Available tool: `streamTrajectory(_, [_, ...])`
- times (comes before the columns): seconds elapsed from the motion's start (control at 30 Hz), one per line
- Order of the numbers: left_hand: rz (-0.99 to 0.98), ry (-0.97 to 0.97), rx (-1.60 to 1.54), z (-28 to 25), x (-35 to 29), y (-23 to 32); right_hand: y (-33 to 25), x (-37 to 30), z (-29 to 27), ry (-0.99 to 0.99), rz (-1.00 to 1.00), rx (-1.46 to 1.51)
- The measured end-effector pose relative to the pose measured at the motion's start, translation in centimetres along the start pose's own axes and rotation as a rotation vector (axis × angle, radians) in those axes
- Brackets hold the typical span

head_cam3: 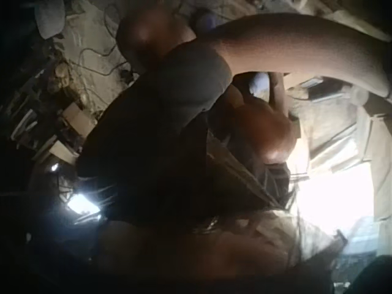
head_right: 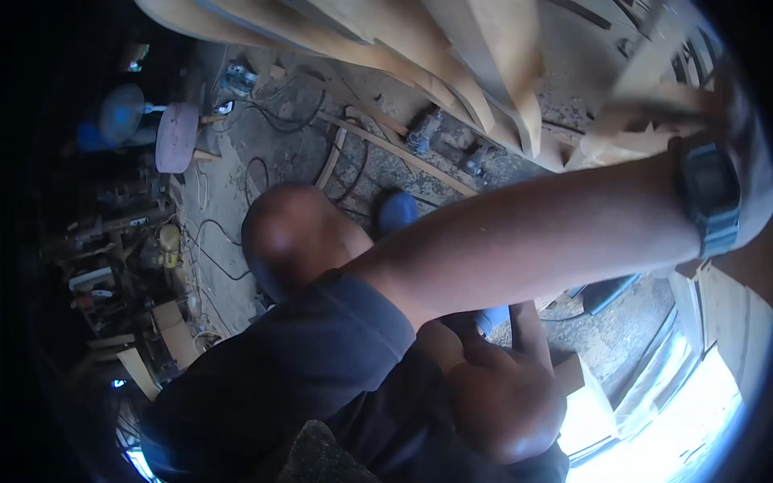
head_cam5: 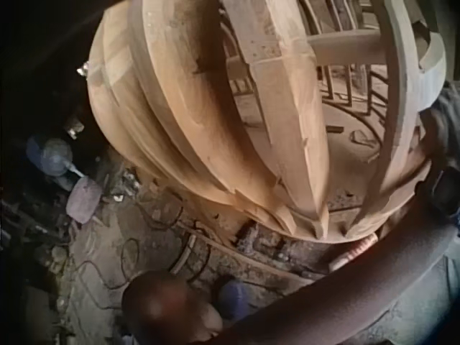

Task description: The person constructs a curved wooden frame by applying adhesive to small wooden blocks and fitting them into the lattice structure of the frame.

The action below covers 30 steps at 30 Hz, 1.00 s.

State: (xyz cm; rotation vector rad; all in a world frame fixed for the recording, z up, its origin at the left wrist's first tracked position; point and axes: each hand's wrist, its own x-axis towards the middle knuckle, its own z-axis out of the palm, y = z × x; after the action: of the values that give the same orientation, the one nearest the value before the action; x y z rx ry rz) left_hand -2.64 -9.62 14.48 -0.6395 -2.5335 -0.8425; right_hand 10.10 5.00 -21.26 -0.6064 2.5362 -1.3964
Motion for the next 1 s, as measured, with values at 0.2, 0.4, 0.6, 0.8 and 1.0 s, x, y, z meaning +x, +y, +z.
streamTrajectory(0.2, [0.220, 0.133, -0.015, 4.5, 0.0, 3.5, 0.0, -0.1, -1.6, -0.183, 0.017, 0.015])
streamTrajectory(0.4, [0.266, -0.254, 0.071, 0.9, -8.4, 2.2, -2.2, -0.7, 2.9, -0.486, -0.092, 0.119])
streamTrajectory(0.6, [-0.505, -1.048, -0.465, -3.9, -23.9, -13.1, -2.3, 0.9, 2.4, -0.540, -0.088, 0.059])
streamTrajectory(0.8, [-1.261, 0.118, 0.012, -5.3, -55.5, -27.0, -5.6, 1.2, -0.6, -0.503, 0.139, 0.136])
streamTrajectory(1.0, [-1.606, 0.006, 0.466, -6.5, -67.7, -32.2, -3.5, -1.4, -4.7, -0.460, 0.234, 0.215])
